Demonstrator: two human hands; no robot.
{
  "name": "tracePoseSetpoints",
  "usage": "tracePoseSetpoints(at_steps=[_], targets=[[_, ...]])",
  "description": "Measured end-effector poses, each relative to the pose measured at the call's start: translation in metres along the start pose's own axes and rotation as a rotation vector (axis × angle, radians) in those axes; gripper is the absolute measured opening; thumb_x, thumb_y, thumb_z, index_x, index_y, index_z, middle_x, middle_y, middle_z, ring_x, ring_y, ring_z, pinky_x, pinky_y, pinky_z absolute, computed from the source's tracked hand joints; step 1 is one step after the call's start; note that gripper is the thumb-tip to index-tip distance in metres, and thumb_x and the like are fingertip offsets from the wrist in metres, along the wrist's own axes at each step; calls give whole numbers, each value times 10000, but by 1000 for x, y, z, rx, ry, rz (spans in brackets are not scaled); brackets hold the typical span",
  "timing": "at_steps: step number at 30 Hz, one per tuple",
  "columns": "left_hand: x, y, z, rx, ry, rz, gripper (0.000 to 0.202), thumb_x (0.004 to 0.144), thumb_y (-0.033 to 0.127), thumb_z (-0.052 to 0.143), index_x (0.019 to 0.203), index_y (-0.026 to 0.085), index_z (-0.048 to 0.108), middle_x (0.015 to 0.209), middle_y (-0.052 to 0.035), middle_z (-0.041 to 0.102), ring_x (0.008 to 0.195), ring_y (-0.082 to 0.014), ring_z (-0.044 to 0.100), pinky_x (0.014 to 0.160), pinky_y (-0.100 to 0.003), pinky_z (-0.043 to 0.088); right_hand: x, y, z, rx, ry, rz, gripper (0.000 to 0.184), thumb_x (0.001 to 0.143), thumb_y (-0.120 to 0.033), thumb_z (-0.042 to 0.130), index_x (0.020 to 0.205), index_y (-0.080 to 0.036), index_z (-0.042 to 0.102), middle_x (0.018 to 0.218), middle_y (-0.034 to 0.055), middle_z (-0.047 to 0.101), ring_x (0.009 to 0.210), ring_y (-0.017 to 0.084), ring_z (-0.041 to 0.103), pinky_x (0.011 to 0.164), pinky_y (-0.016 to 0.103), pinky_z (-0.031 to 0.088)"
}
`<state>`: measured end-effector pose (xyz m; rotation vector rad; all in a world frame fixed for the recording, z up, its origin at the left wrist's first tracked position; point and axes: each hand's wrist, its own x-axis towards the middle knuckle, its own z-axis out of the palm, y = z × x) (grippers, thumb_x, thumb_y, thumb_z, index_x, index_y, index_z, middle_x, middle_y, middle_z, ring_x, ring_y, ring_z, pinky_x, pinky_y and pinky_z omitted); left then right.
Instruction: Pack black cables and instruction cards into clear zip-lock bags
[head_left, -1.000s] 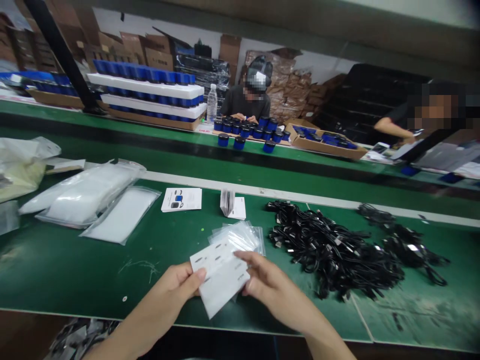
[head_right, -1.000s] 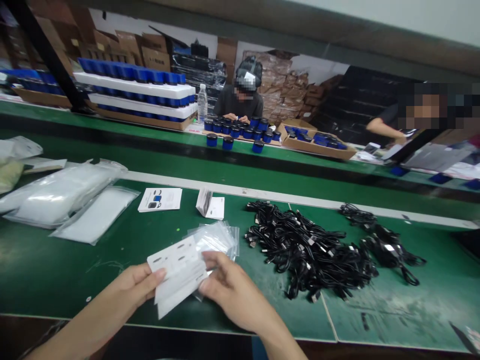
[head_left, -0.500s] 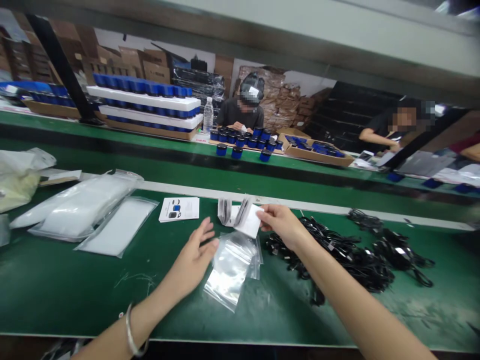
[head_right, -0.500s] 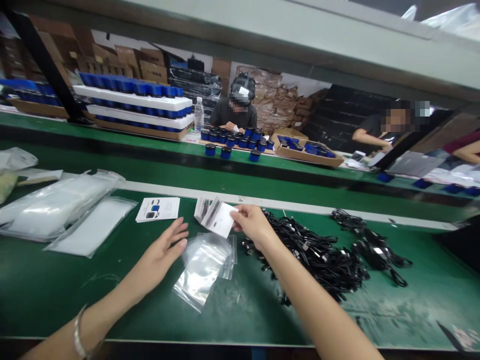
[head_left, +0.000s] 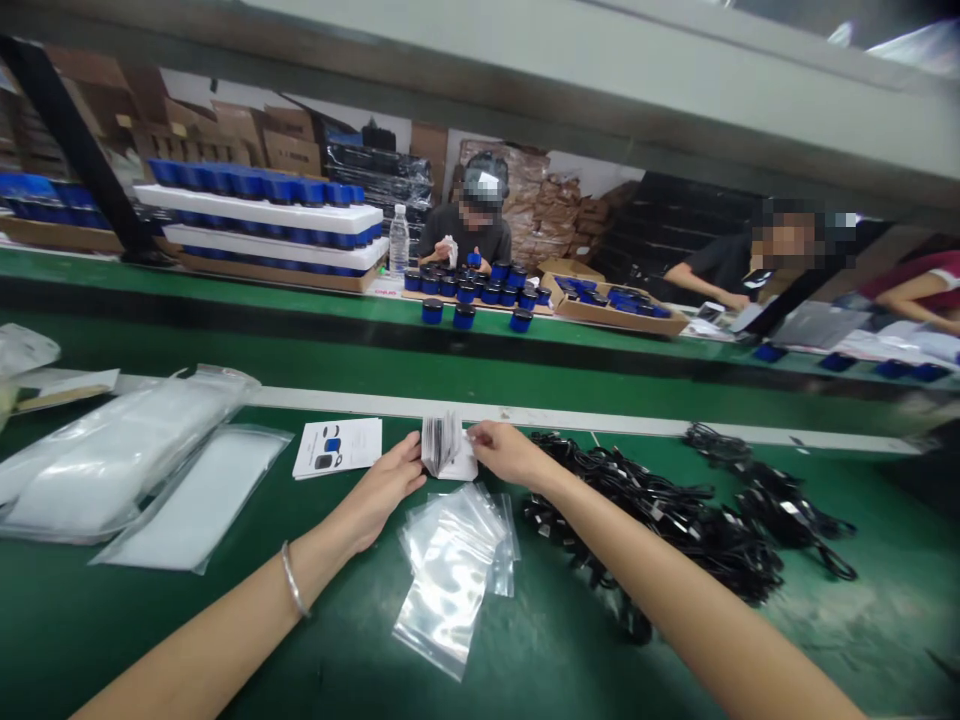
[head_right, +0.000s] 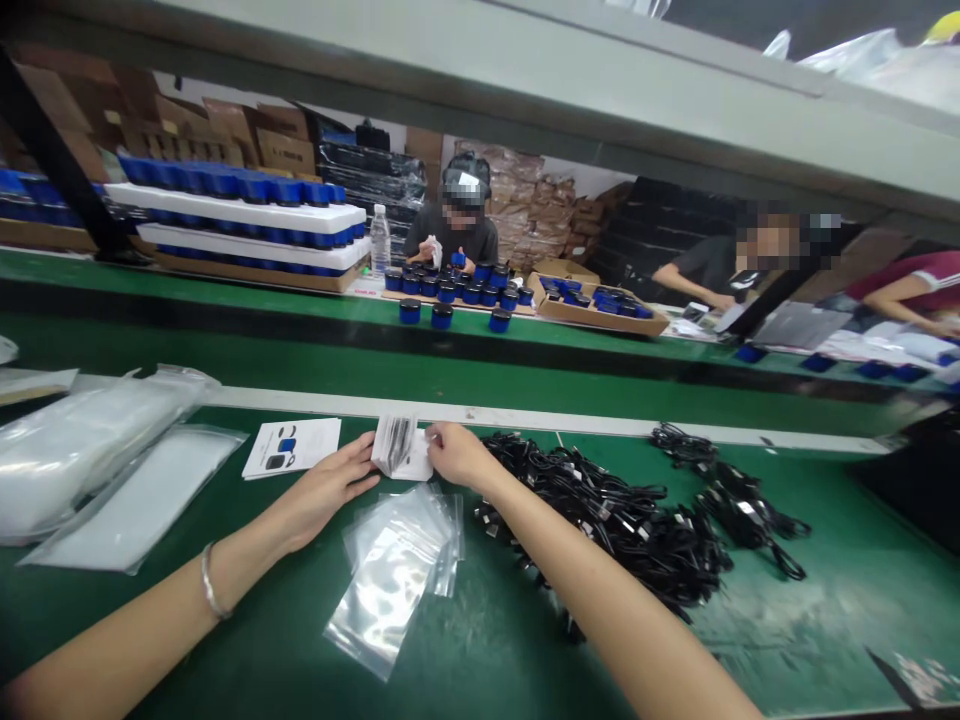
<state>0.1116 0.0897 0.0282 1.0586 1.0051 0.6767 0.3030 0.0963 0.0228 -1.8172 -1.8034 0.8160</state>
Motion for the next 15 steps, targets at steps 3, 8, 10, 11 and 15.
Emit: tracePoseSetpoints(at_steps=[3,8,10,11,15], targets=[[1,3,-2,3,-44,-27,554,873,202,431,1408,195,286,1474,-69,326,1296,-213,388,1051,-338,367,-7,-1,7,-41,-54,-80,266,756,-9,523,951,-124,663,932,70,635,842,164,599,792,276,457],[-1,7,-7,36,-102,-60,543,842,183,464,1372,206,350,1446,-56,382,1292,-199,395,1050,-338,359,-22,-12,11,-92,-79,-142,311,742,4,479,932,-146,675,903,67,584,868,170,569,801,263,446],[-5,5,-12,60,-91,-78,589,830,204,494,1388,182,308,1447,-84,376,1295,-207,387,1058,-335,337,-34,-17,10,-112,-61,-145,322,762,-7,477,1002,-136,650,964,89,570,935,193,548,867,301,423],[-8,2,-14,105,-68,-78,617,827,221,503,1398,169,274,1441,-104,376,1287,-214,395,1049,-340,343,-41,-19,9,-140,-35,-142,318,779,-18,475,1031,-128,634,998,104,562,964,210,535,893,329,410],[-32,-23,-21,567,28,74,476,846,296,472,1305,215,380,1269,-109,486,1094,-235,533,902,-389,445,-70,-24,17,-331,20,-120,184,813,-87,540,966,-134,631,975,107,576,930,247,536,830,363,441]])
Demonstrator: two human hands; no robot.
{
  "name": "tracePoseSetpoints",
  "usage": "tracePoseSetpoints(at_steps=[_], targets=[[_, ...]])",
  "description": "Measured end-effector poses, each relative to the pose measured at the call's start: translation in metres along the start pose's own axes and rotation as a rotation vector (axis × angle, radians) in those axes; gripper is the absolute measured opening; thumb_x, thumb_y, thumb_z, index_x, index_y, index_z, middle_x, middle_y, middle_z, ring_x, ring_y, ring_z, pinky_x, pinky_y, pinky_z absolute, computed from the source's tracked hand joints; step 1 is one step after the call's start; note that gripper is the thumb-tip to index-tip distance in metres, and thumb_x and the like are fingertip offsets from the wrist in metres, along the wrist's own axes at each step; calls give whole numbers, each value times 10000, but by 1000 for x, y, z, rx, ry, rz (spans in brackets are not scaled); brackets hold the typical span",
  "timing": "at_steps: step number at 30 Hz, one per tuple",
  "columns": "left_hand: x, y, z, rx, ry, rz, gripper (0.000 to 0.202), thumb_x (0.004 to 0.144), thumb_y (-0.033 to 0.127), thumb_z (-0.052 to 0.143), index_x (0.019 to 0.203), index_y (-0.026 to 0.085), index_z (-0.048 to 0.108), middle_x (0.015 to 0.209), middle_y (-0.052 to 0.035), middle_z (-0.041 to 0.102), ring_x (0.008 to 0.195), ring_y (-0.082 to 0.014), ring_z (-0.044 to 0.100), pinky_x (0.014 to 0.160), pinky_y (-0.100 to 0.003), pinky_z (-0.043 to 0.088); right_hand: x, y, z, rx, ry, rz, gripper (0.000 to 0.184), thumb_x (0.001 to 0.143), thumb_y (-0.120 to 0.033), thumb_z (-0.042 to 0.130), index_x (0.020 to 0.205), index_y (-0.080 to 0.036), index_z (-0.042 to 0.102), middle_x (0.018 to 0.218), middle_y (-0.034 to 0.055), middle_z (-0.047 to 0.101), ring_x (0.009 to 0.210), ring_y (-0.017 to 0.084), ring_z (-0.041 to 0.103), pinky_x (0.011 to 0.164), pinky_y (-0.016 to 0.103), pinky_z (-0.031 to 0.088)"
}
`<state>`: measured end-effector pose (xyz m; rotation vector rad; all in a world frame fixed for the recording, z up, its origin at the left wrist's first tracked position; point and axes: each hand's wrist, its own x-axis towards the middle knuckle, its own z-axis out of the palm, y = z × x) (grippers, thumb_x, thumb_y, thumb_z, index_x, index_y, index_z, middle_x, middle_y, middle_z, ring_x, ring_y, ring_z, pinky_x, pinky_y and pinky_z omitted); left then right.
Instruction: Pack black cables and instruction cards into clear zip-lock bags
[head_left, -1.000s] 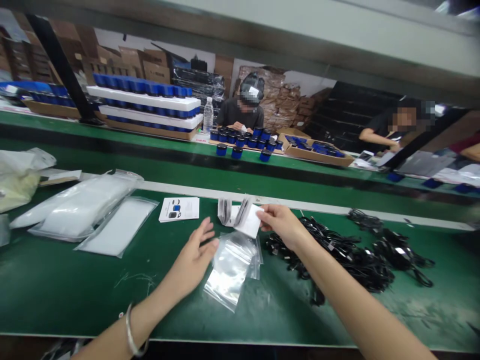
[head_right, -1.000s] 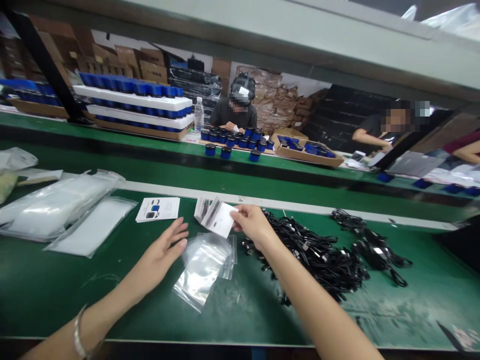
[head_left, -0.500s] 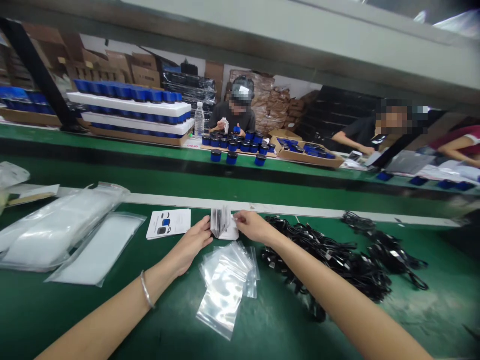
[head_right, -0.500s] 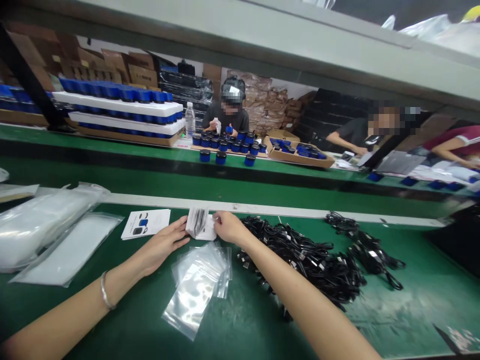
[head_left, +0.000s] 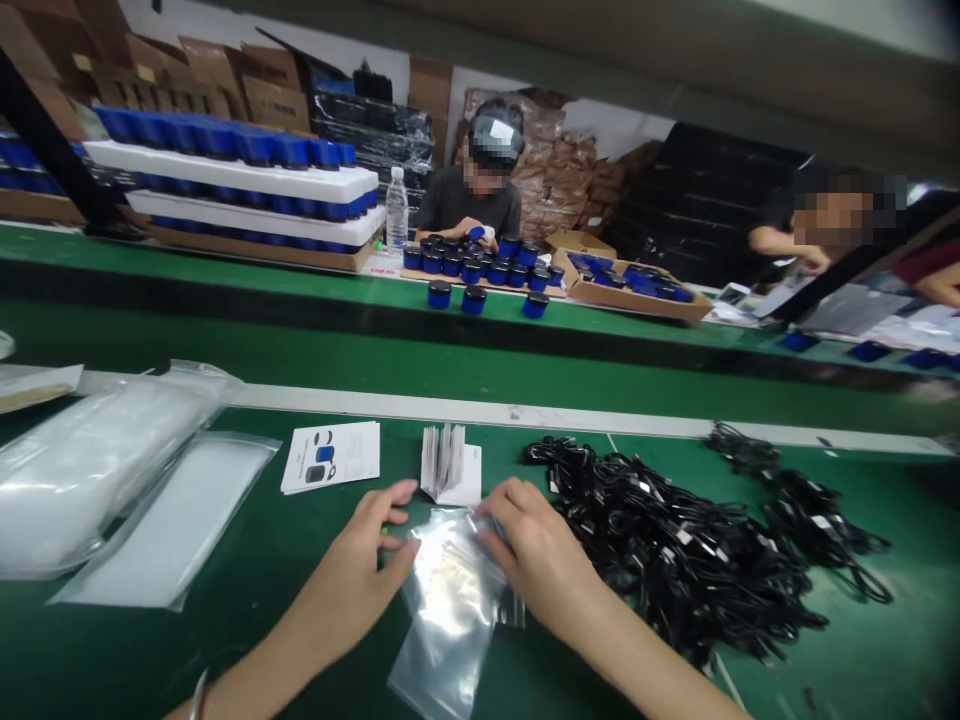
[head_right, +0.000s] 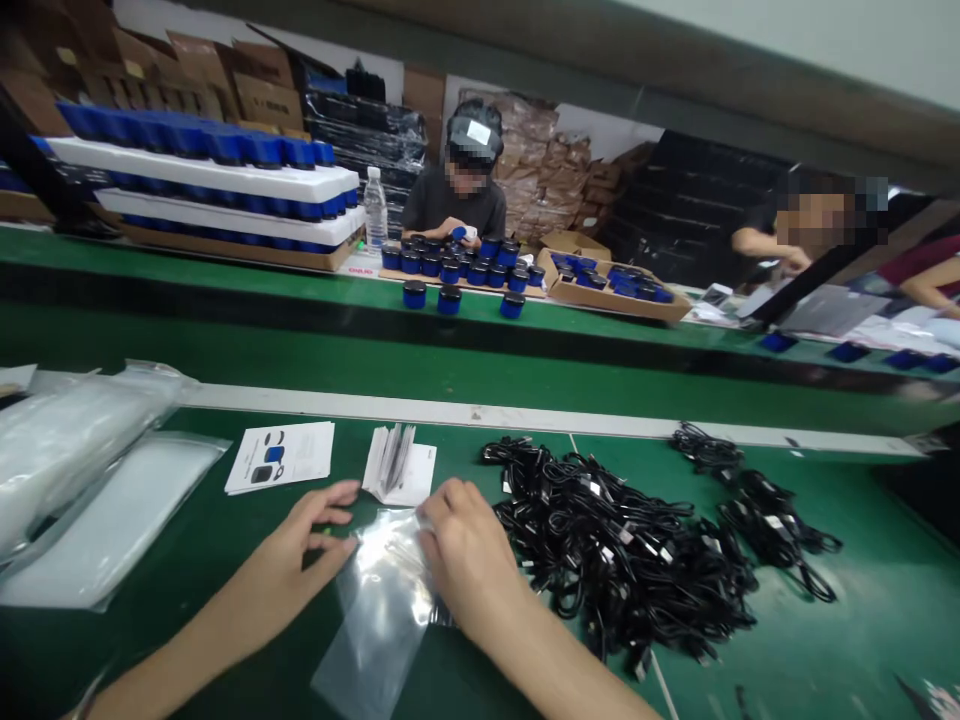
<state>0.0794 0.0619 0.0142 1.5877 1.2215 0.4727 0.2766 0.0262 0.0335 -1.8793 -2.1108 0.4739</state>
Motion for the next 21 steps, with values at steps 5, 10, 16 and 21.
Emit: tracePoseSetpoints(at_steps=[5,10,16,21], targets=[[-27,-11,23,439,51,118,431,650,251,696,1061,209,575,1035,-69,566,1006,-275,522,858,-411,415,-18,-1,15,-128,-132,135,197,698,-203,741,855,-135,644,899,110,638,843,272,594,711,343,456],[-23,2,25,641,30,34,285,629,258,702,894,213,608,802,-4,591,810,-230,556,734,-342,391,-24,7,8,22,-174,137,39,755,-182,676,732,-170,647,779,58,692,733,223,639,610,274,383],[-18,2,17,693,-5,124,109,773,280,583,681,235,622,730,27,603,778,-192,564,706,-306,377,-40,10,8,172,-141,134,81,771,-183,616,693,-200,625,666,-1,687,638,160,622,557,224,325],[-32,-5,26,721,139,236,166,771,373,615,829,218,618,869,-20,602,847,-237,555,750,-370,390,-52,8,24,249,-2,182,100,757,-150,576,674,-207,571,614,-28,634,561,130,559,523,212,281]])
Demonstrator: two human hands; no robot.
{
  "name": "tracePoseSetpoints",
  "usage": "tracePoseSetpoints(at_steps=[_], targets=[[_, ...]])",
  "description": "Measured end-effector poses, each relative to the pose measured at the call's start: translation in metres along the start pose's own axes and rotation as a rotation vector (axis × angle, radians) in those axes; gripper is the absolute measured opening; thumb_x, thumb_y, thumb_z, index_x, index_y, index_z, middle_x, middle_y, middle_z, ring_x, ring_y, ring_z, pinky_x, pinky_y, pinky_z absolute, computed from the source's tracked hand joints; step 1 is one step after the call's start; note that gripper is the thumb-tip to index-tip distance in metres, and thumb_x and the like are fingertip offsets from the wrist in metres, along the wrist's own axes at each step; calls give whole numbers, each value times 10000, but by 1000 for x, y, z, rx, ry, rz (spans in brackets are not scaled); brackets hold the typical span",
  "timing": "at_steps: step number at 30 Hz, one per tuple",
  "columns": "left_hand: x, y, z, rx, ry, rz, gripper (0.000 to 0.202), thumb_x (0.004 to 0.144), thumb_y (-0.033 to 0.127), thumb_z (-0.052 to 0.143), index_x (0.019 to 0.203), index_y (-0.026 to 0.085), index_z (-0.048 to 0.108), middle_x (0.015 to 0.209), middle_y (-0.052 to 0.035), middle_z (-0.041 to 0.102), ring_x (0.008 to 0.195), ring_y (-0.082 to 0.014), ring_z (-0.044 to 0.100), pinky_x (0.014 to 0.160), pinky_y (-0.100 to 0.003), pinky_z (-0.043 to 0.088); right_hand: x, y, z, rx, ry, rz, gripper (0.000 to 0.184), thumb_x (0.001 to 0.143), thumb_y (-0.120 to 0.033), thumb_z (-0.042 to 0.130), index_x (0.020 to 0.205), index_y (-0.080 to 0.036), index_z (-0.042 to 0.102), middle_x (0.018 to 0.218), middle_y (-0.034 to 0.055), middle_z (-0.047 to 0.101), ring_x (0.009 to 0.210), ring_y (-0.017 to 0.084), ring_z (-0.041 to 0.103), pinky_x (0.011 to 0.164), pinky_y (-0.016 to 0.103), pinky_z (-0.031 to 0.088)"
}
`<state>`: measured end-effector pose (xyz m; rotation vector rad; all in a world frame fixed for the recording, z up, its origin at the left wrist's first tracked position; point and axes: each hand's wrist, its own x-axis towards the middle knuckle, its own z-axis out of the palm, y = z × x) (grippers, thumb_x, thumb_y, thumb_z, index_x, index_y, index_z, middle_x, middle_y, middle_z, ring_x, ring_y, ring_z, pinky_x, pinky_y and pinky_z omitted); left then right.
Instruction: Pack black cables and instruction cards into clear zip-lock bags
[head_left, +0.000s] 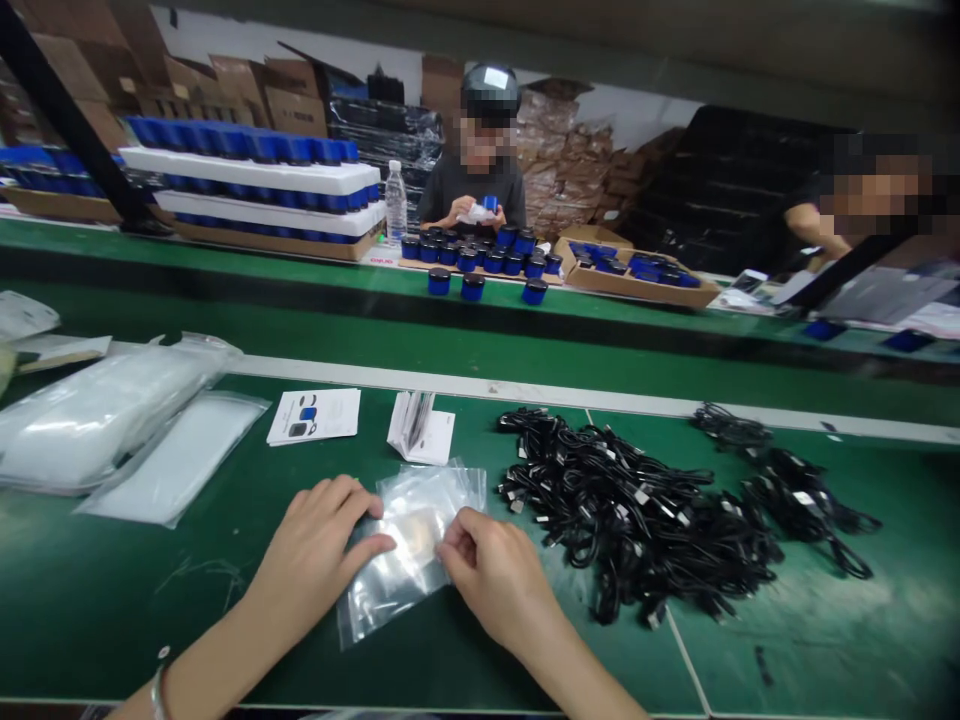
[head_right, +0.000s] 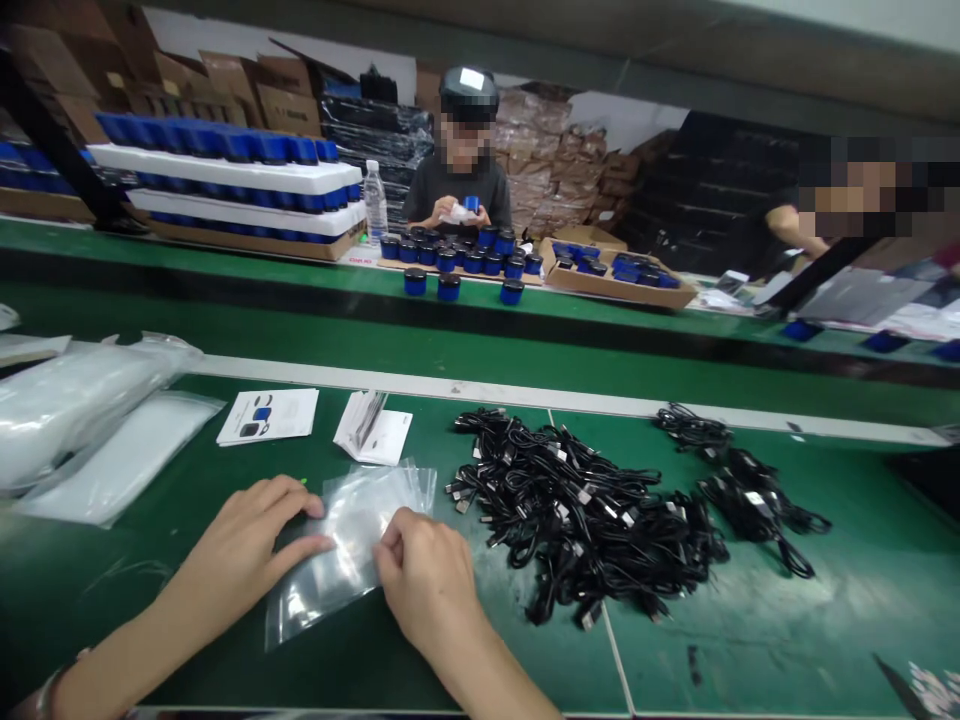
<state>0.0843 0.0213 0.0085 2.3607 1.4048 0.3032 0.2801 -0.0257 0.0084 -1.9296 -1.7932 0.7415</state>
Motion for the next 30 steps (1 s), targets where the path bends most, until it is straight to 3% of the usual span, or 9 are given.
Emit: tracePoseSetpoints(at_steps=[4,9,15,17,20,24,30], targets=[[-17,3,13,-12,25,116,372,599,378,784,881,212,608,891,-23,585,815,-239,561,704,-359,447,-5,2,9,13,139,45,154,790,-181,526,639,-202,501,581,-28,568,536,132,509,522,222,276],[-17,-5,17,11,119,174,138,778,244,635,904,197,602,931,-46,586,860,-243,566,762,-410,462,-14,2,14,210,174,106,208,810,-254,512,616,-203,458,539,-39,509,514,127,476,513,219,306],[-30,10,6,-190,306,258,175,795,309,615,924,191,595,899,-44,609,864,-222,604,747,-356,513,-27,-17,21,617,80,98,168,790,-288,548,666,-182,503,570,-26,525,521,115,469,513,218,369],[-38,17,5,-294,299,217,157,780,295,626,907,202,619,870,-23,645,768,-187,636,691,-308,539,-31,-25,25,717,35,91,135,761,-258,581,672,-169,533,570,-28,528,520,105,468,513,211,375],[-45,23,6,-531,176,35,171,763,277,613,912,203,655,869,-4,702,640,-138,674,613,-234,571,-35,-33,32,867,-39,88,119,740,-241,617,682,-150,566,583,-21,562,535,96,501,541,204,402],[-50,20,4,-787,61,-190,238,693,313,630,872,175,704,872,-26,738,676,-159,716,647,-209,592,-36,-35,37,1007,-154,86,176,770,-297,627,714,-132,598,594,1,613,560,100,559,579,207,440],[-55,22,-1,-983,-3,-337,261,655,294,674,893,201,727,789,16,758,700,-157,723,692,-194,585,-33,-37,34,984,-189,81,171,771,-275,637,697,-122,622,573,3,619,562,102,574,578,200,443]])
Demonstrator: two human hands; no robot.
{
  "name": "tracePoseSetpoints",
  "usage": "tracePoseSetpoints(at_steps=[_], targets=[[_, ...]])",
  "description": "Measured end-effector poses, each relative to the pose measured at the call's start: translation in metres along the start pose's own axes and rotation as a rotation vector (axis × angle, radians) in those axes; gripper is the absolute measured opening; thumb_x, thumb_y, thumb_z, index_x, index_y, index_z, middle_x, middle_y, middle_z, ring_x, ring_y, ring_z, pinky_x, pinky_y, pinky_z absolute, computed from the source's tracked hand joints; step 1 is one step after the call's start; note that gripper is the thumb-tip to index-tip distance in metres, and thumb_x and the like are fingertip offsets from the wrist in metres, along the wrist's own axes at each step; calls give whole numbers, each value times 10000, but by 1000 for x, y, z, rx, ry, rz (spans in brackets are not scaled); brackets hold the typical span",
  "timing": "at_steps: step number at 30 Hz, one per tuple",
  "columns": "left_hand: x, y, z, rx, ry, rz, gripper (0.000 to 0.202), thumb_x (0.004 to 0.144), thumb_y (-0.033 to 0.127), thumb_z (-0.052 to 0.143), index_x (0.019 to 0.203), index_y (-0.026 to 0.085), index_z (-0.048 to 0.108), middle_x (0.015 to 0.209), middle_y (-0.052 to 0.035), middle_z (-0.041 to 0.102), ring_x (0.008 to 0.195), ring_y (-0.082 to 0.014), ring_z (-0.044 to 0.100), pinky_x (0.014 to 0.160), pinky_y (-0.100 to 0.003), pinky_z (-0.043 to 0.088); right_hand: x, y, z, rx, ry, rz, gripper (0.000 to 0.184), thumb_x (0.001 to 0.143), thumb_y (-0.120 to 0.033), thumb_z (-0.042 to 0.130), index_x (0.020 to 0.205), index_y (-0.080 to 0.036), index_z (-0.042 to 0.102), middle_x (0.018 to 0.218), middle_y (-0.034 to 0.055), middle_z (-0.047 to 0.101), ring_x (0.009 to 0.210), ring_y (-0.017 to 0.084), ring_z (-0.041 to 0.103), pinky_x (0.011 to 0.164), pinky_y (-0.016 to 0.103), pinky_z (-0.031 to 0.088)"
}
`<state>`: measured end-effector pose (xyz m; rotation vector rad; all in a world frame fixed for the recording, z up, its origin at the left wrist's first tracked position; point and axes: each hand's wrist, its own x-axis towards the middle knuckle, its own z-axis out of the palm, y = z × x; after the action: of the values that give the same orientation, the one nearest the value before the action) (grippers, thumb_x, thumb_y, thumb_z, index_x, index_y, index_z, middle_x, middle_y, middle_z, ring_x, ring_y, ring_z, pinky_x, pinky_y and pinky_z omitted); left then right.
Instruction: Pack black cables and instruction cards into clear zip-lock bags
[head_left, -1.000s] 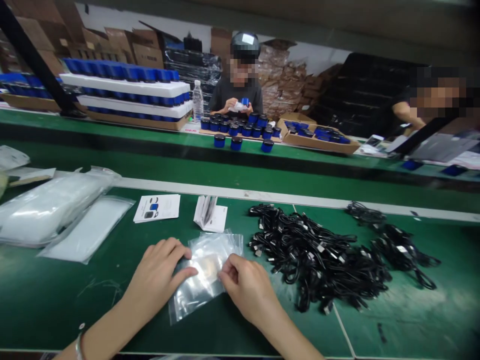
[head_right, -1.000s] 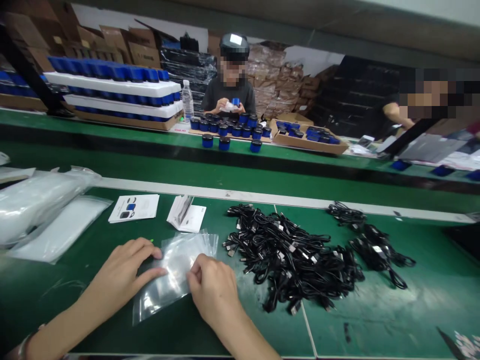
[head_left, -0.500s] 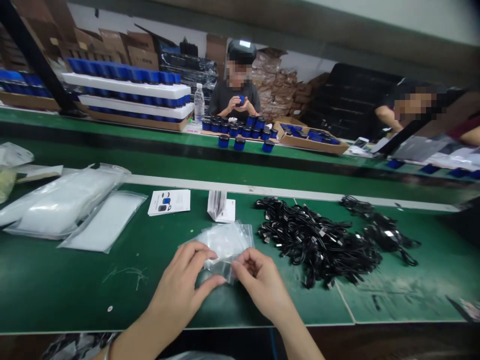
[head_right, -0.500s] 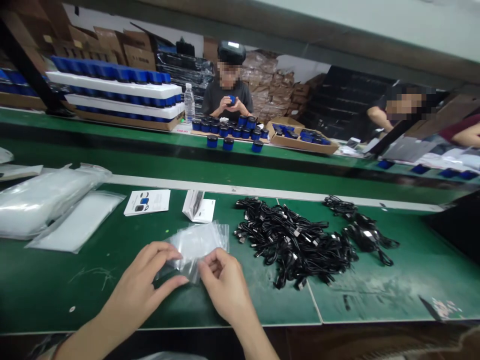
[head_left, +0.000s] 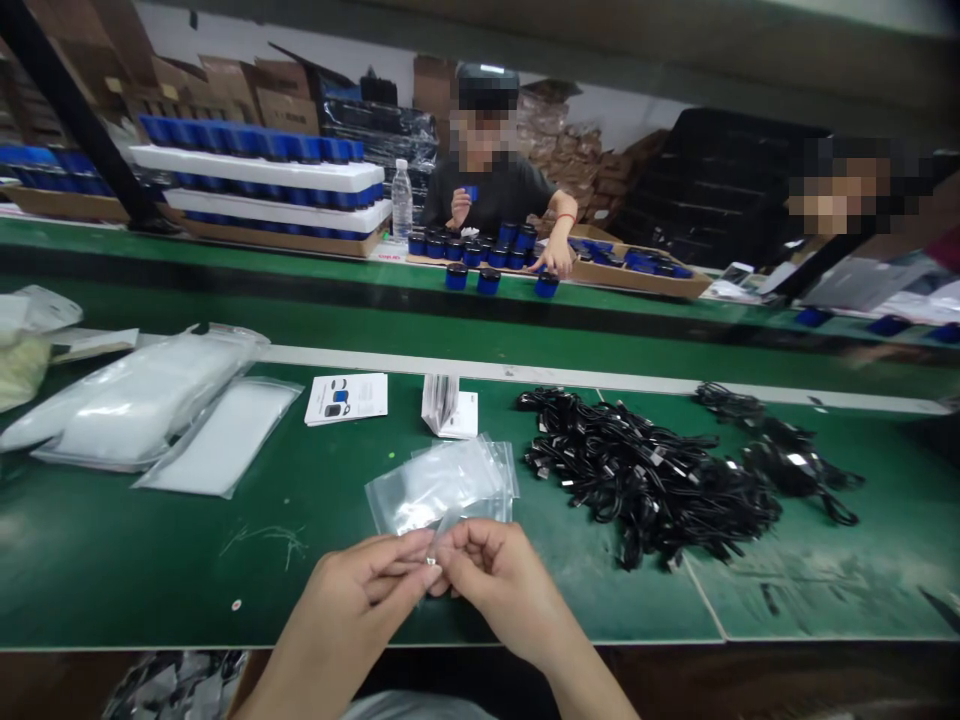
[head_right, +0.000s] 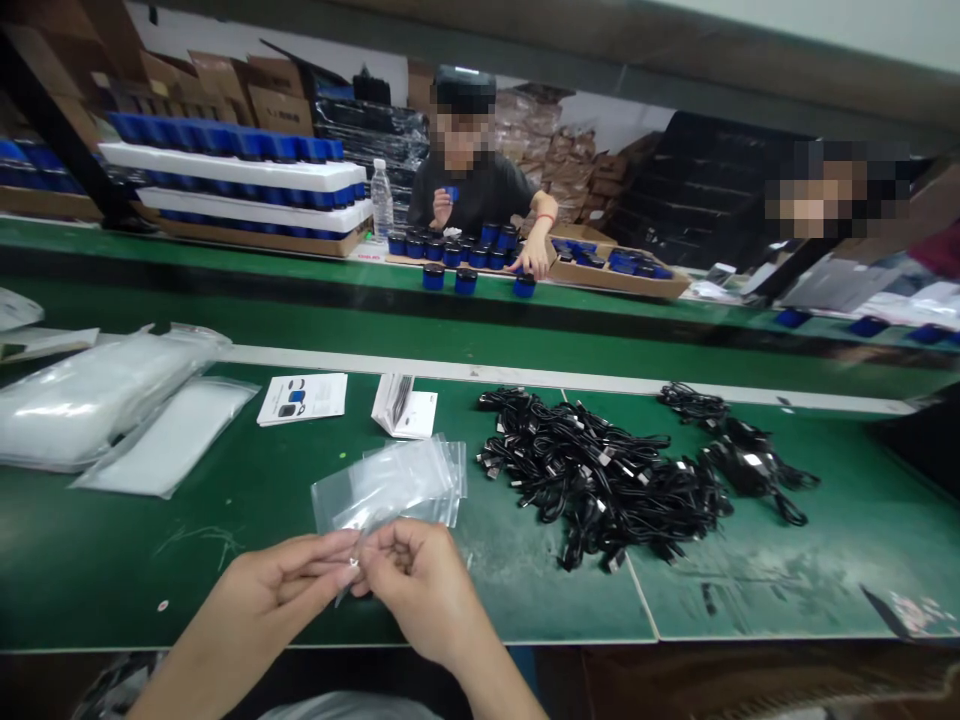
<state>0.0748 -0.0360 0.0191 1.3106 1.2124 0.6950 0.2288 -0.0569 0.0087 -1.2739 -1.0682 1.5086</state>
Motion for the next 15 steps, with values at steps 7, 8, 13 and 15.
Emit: tracePoseSetpoints(at_steps=[7,8,13,15], targets=[[-1,4,10,-41,69,-16,248,649,285,665,871,189,721,729,22,753,673,-150,716,678,-188,576,-1,-4,-3,-102,30,-13,149,788,-211,567,683,-124,627,591,14,625,572,114,571,575,209,437],[1,4,9,-9,44,-4,247,675,301,644,883,187,714,740,15,752,687,-155,716,679,-195,575,-1,-4,-4,-122,35,-21,137,784,-198,560,686,-126,623,601,16,629,582,117,573,580,211,440],[9,4,2,504,-74,279,245,837,312,453,742,193,645,659,-1,686,560,-143,654,508,-214,517,-5,-4,-7,-350,68,-120,131,766,-121,509,682,-149,606,614,-11,605,575,109,541,563,199,421],[11,5,0,771,-50,435,298,858,273,408,619,196,567,547,19,601,457,-123,565,439,-218,440,-6,-5,-6,-453,76,-169,149,769,-109,497,684,-156,610,612,-16,598,572,110,545,557,197,420]])
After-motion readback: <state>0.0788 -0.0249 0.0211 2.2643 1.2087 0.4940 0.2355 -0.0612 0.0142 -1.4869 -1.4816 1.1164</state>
